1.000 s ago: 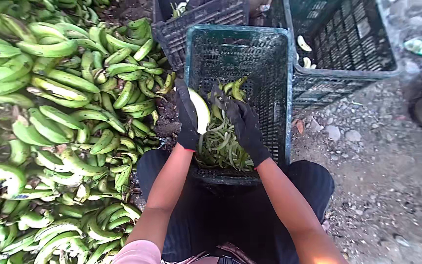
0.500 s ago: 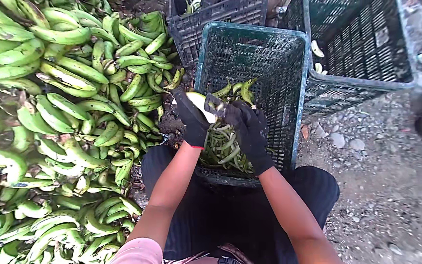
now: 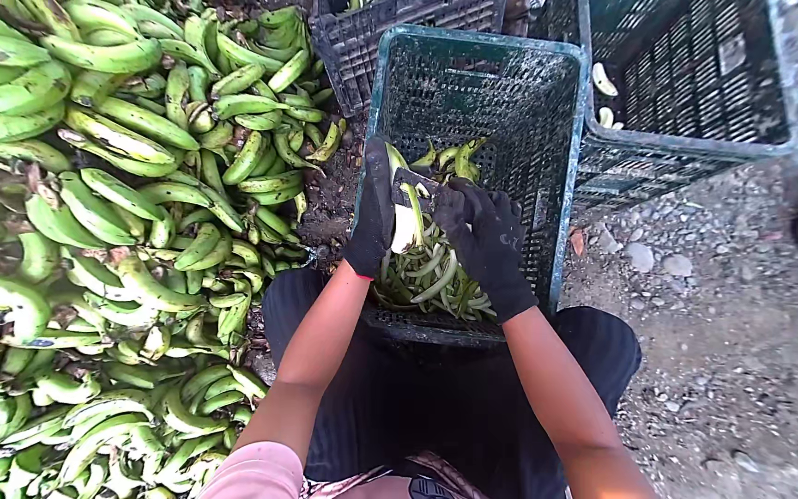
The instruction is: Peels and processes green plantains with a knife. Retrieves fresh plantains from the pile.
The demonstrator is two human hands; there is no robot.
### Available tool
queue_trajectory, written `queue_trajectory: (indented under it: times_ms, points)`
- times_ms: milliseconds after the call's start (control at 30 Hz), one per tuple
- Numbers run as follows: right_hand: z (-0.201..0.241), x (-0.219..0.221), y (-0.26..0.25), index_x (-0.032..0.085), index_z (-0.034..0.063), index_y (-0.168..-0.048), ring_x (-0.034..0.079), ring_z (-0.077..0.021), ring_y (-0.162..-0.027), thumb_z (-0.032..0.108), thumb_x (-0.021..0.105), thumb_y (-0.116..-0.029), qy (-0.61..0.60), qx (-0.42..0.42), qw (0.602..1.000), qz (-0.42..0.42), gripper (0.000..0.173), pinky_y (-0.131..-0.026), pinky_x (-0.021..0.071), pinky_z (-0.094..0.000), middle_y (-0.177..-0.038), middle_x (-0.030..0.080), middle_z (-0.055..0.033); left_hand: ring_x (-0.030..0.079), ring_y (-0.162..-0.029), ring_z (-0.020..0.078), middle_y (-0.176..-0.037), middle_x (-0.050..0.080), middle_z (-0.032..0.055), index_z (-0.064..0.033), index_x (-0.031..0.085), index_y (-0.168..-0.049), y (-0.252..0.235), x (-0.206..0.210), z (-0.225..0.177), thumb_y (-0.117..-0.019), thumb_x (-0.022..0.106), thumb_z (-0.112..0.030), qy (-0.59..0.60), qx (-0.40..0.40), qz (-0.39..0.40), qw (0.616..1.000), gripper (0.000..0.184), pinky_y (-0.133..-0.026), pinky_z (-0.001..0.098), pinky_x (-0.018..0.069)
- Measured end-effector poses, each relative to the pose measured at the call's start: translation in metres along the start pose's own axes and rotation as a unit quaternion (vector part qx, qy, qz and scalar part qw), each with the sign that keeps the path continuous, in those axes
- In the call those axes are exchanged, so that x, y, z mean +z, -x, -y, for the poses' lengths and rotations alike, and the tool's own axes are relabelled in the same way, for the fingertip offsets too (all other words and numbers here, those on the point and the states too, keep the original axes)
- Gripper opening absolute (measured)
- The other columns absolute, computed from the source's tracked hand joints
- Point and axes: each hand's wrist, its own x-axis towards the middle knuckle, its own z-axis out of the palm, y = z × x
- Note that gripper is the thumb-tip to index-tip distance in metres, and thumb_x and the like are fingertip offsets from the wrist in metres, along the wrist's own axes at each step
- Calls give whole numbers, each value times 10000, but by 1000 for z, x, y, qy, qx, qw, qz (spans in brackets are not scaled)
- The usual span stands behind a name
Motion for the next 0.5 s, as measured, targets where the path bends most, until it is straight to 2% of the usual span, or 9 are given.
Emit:
queue_trajectory:
  times_ms: [100, 167, 200, 267, 300, 333, 400, 433, 500]
  points:
    - [-1, 1, 2, 604, 304, -1439, 574, -460, -1156, 844, 368, -869, 7, 11, 1000, -23, 820, -854, 430, -691, -1284, 625, -236, 687, -926, 179, -1106, 649, 125, -5, 262, -1528, -2, -2, 0, -1099, 134, -449, -36, 33, 32, 998, 631, -841, 372, 607]
    - [1, -2, 0, 584, 306, -1450, 543, -456, -1235, 790, 394, -898, -25, 48, 998, 10, 758, -906, 428, -698, -1356, 594, -223, 680, -927, 137, -1076, 668, 116, 49, 218, -1534, -3, 0, -3, -1099, 130, -371, -92, 77, 71, 990, 611, -868, 335, 587]
    - [1, -4, -2, 565, 292, -1469, 518, -458, -1280, 761, 398, -918, -49, 67, 996, 29, 742, -945, 416, -706, -1396, 573, -221, 649, -1016, 127, -1143, 651, 126, 66, 242, -1528, -3, 0, -4, -1092, 135, -342, -127, 93, 98, 983, 606, -941, 321, 548]
    - [-3, -4, -5, 551, 257, -1484, 523, -446, -1284, 727, 398, -946, -90, 84, 991, 47, 730, -966, 415, -702, -1401, 567, -228, 538, -1284, 135, -1415, 543, 181, 46, 319, -1535, 1, -3, -11, -1099, 134, -346, -229, 90, 146, 958, 615, -1114, 309, 421]
    - [-7, -4, -7, 557, 238, -1478, 549, -419, -1264, 705, 385, -969, -109, 86, 989, 51, 712, -970, 427, -687, -1378, 589, -213, 521, -1318, 143, -1464, 510, 190, 18, 304, -1561, 6, -3, -15, -1097, 154, -365, -283, 77, 169, 941, 620, -1126, 322, 407]
    - [-10, -2, -9, 587, 225, -1446, 598, -355, -1215, 686, 354, -994, -130, 85, 987, 49, 686, -964, 460, -644, -1314, 642, -168, 557, -1286, 158, -1442, 536, 185, -11, 320, -1565, 11, 1, -18, -1093, 204, -388, -312, 53, 184, 931, 615, -1098, 354, 451]
    - [-17, -1, -15, 631, 184, -1375, 644, -229, -1136, 619, 338, -1041, -206, 90, 973, 56, 622, -961, 493, -548, -1218, 690, -96, 466, -1418, 186, -1568, 429, 194, -1, 307, -1582, 23, 8, -24, -1094, 296, -365, -292, 17, 233, 927, 609, -1186, 373, 356]
    - [-19, -2, -16, 634, 170, -1368, 648, -186, -1137, 597, 347, -1052, -237, 98, 965, 58, 604, -984, 499, -505, -1222, 695, -75, 501, -1382, 163, -1553, 459, 166, -9, 292, -1589, 24, 11, -23, -1091, 292, -362, -256, 7, 231, 939, 611, -1159, 351, 391]
    - [-20, 0, -12, 619, 120, -1344, 646, -170, -1087, 584, 363, -1045, -249, 90, 964, 26, 609, -958, 512, -467, -1187, 687, -83, 699, -962, 172, -1194, 687, 113, -50, 315, -1557, 17, 15, -17, -1081, 224, -369, -125, -31, 160, 979, 581, -814, 352, 601]
